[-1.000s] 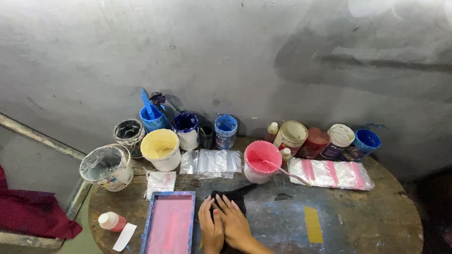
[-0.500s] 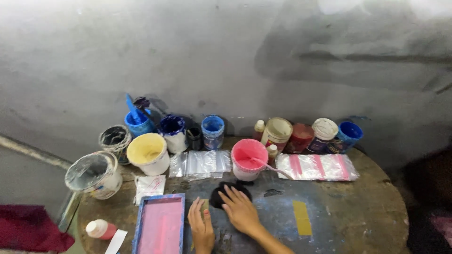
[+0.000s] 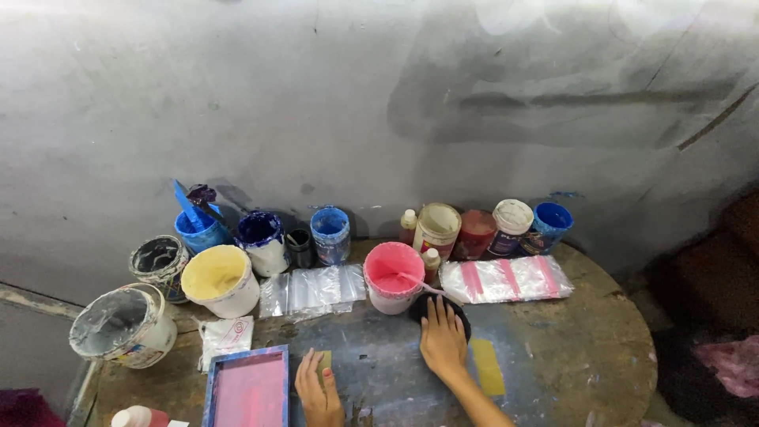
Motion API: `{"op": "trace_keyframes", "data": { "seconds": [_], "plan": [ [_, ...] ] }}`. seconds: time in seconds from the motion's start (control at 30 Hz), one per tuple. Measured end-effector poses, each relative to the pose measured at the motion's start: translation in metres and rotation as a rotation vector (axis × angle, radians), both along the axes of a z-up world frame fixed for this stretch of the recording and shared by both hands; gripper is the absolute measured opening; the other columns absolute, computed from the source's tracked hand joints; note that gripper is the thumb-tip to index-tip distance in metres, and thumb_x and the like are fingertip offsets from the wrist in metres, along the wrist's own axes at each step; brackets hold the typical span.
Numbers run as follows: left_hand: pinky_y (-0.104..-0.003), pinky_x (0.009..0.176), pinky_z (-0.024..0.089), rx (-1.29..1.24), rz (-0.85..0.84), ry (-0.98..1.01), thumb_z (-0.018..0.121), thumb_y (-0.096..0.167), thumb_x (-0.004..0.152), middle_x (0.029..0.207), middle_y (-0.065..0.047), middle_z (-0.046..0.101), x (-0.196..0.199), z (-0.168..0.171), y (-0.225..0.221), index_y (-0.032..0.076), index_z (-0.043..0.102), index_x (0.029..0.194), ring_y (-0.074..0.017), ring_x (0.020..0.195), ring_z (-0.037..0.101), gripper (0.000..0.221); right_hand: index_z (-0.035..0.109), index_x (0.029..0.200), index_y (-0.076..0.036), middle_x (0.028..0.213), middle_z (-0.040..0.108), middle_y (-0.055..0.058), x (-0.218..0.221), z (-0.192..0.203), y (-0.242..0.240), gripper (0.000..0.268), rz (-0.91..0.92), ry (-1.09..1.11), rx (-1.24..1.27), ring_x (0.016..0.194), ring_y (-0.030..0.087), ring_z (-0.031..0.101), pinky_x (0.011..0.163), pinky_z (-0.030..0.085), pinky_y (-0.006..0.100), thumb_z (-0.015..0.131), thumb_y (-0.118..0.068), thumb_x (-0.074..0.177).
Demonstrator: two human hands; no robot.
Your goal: Applying pink paint to a small rectangular frame using a sponge to ensure even coverage.
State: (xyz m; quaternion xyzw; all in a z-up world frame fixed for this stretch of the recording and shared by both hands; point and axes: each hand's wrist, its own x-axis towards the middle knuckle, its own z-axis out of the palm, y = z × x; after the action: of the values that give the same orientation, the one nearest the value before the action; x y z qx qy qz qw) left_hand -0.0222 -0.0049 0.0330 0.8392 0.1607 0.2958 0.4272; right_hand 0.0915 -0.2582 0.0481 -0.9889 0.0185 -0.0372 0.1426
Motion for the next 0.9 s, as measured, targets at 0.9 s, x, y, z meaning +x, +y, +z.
{"op": "trace_keyframes", "data": {
  "seconds": [0.9],
  "plan": [
    [-0.047, 0.117, 0.035, 0.021, 0.03, 0.041, 0.038, 0.045, 0.105, 0.149, -0.01, 0.057, -0.001, -0.001, -0.003, 0.009, 0.065, 0.134, -0.0314, 0.142, 0.045, 0.053, 0.058, 0.145, -0.024, 0.154, 0.054, 0.003, -0.037, 0.005, -0.075, 0.046, 0.261, -0.145, 0.266, 0.137, 0.027, 0.054, 0.119, 0.031, 0.043, 0.044, -0.026, 0.101]
  ]
}}
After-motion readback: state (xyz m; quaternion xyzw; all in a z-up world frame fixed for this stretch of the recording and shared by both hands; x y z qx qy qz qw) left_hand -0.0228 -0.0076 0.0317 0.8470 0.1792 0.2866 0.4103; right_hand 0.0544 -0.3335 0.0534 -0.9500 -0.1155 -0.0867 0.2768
